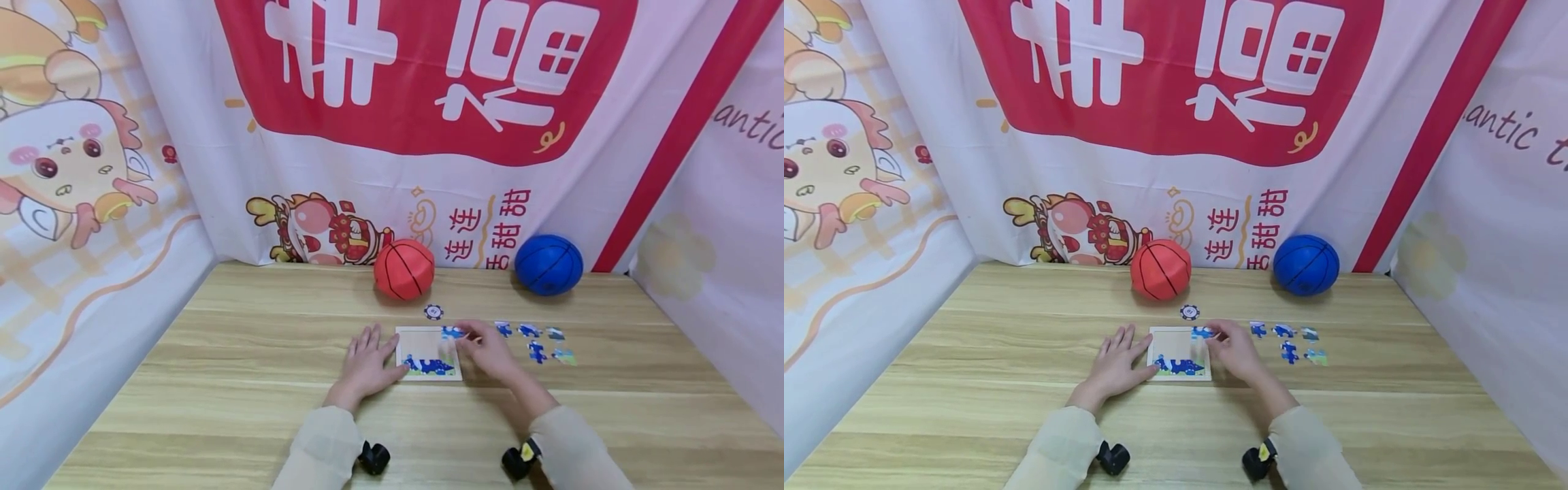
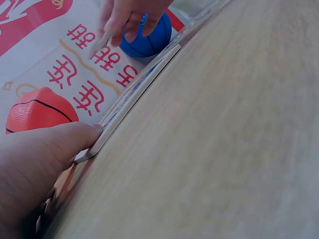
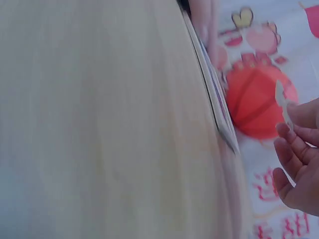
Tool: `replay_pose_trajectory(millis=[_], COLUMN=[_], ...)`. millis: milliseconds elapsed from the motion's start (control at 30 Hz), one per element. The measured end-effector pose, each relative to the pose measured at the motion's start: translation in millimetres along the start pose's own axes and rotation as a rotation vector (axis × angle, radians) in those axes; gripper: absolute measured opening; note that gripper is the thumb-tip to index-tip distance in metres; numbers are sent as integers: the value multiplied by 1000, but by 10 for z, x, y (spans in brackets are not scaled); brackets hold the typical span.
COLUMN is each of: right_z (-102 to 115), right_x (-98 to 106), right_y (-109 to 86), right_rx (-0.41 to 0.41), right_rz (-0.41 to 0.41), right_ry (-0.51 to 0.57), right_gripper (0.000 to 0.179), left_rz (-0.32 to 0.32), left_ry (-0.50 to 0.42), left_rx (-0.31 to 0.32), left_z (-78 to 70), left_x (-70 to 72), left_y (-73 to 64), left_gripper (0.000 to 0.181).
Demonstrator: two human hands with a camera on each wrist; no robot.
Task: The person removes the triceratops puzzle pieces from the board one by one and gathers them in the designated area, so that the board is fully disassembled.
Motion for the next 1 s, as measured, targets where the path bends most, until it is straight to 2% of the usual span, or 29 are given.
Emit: replay_pose_trajectory(millis=[167, 267, 433, 567, 733, 1000], right_z=[-127, -246, -467, -580, -626, -774], right_x=[395, 605, 866, 933, 923, 873], right_y=[-29, -60, -103, -123, -152, -191], right_rx=[89, 110, 63, 72, 135, 20], right_rz=[-51, -83, -132, -142, -137, -67], right_ry=[-24, -42, -81, -116, -139, -201], right_gripper=[27, 26, 25, 25, 23, 28], left_rz=[-8, -3, -2, 2, -6, -3], left_ry=[-3, -3, -3, -2, -11, -30], left_rx=[-9, -6, 8, 15, 6, 16], left_z=[1, -5, 4, 18, 10, 14], left_x=[-10, -13, -15, -20, -16, -12], left_y=[4, -3, -1, 2, -6, -1], left_gripper=[68, 68, 68, 69, 68, 68])
Point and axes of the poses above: each hand's wrist, its own y-axis towards the middle knuckle, its own x-axis out of the back of the hand, z = x × y, the point moved 9 cm from there along y, towards the middle knuckle, and after that the axes turned 6 degrees about -z, right-handed, at the moved point
